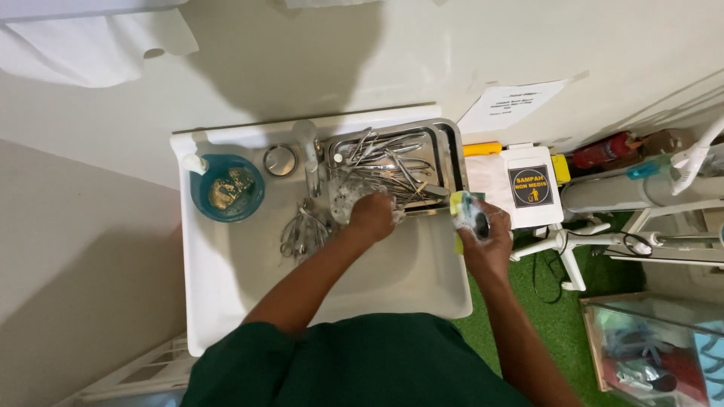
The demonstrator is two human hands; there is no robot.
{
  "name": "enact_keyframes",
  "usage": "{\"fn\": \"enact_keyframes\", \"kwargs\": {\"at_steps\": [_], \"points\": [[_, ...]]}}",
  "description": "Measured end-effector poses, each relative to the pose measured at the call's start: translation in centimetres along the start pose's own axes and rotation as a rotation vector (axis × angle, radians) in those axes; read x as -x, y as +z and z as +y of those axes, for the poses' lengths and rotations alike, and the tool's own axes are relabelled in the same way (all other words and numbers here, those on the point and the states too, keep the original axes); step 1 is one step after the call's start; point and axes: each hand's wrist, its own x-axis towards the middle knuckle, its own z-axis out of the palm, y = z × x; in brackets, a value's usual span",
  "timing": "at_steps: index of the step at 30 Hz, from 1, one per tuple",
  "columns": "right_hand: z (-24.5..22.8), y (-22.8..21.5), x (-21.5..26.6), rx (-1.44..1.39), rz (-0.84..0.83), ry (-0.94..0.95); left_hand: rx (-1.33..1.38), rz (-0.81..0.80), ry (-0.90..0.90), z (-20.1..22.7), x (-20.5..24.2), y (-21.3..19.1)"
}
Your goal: Washing and scrubbing dental medical instruments in a sink using a sponge and soapy water.
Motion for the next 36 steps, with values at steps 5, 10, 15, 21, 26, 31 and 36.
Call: {"fn": "enact_keyframes", "kwargs": {"at_steps": [5,10,15,21,26,31,36], "points": [[-1.2,-0.3,0.5,0.008,-0.002,0.033,0.098,-0.010,-0.090,0.8,-1.1,2.0],[-2.0,-0.7,0.8,-0.022,0.027,0.003,0.123,0.200,0.148,1.1,-3.6,3.2],[-3.0,-1.3,0.0,-0.462,-0.076,0.170,0.847,-0.258,-0.222,5.5,-3.0,-4.9],[-3.8,0.2,-1.5,-1.147,-0.429,0.186,1.301,-0.236,-0.151,8.5,3.1,-13.9],[-6.5,1.4,-2.2,-1.213,-0.635,0.239,1.382,-0.124,-0.095,8.1,6.6,-15.9],[-6.8,2.9,-3.7,-1.243,-0.933,0.101,1.042,-0.053,-0.164,8.4,9.9,-18.6],[-6.8,4.9,-4.3,-1.207,-0.932,0.144,0.816,0.198,0.031,8.3,13.4,-19.7]]}}
